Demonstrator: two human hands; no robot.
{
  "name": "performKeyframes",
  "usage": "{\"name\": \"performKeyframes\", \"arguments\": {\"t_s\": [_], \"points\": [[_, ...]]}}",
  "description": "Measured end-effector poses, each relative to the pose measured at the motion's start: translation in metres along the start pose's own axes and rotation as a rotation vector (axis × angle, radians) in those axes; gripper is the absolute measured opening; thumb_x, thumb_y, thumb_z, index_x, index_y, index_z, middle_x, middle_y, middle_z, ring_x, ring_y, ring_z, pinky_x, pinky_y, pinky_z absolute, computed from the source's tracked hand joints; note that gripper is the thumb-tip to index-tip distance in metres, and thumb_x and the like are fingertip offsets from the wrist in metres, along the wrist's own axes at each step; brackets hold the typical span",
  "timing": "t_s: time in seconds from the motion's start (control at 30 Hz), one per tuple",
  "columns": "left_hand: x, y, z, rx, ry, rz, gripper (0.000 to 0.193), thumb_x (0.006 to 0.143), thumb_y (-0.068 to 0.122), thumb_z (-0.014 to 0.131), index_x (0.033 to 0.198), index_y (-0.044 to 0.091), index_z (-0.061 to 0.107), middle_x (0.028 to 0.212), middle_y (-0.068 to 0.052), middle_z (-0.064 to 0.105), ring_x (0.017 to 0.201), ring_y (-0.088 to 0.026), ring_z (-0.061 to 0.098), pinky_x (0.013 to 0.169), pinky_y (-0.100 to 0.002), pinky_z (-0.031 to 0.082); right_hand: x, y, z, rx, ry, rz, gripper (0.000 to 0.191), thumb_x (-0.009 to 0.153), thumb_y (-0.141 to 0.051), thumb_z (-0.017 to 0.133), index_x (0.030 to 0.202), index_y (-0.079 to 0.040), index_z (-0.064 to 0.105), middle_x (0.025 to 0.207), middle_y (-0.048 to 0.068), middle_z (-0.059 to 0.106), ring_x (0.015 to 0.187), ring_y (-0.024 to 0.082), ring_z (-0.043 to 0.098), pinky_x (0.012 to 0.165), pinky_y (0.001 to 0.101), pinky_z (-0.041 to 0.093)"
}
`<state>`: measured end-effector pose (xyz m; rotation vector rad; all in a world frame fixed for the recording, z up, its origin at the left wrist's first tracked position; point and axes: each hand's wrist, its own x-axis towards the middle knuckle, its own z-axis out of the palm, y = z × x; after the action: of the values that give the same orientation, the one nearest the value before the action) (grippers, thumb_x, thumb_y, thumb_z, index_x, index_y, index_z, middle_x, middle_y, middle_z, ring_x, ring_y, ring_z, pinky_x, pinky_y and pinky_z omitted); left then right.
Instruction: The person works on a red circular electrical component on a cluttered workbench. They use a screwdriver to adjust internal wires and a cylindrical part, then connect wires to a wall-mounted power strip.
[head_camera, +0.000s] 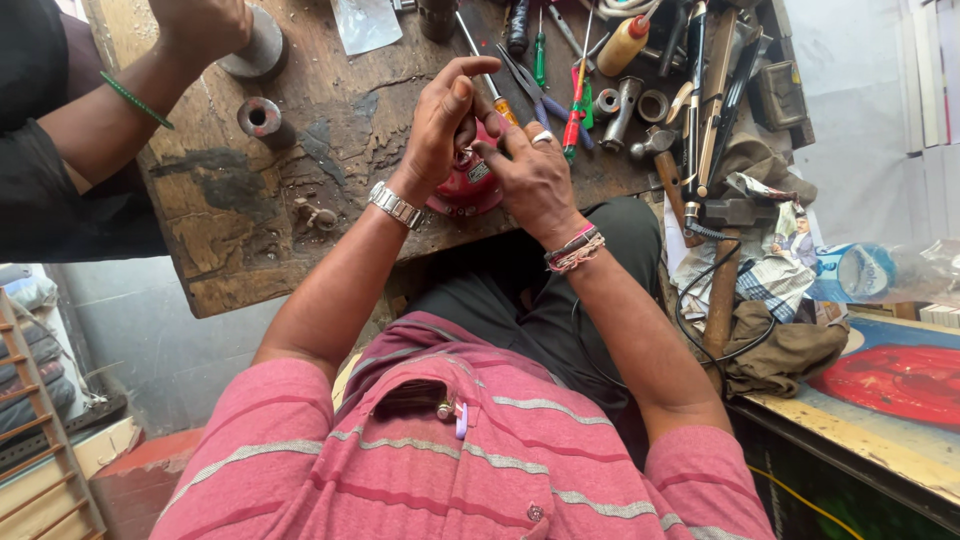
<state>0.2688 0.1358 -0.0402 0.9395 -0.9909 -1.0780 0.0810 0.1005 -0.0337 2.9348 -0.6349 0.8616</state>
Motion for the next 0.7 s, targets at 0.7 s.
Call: {"name": "performKeyframes", "arguments": {"t_s": [0.7], "points": [[-0.002,0.006,-0.005,-0.069,-0.125,-0.008,0.104,0.089,0.089,0.047,0.143,0.000,0.054,0.072,-0.003,0.059,0.050,-0.003,0.041,0.046,-0.019,0.028,-0.010,-0.011,0.005,0.133,-0.091,0.184,0.033,0.091,-0.004,0.067,0.119,-0.019,0.076,0.094,0.007,0.063,0.086,0.029,0.060,0.075,0.0406,0.051]]}}
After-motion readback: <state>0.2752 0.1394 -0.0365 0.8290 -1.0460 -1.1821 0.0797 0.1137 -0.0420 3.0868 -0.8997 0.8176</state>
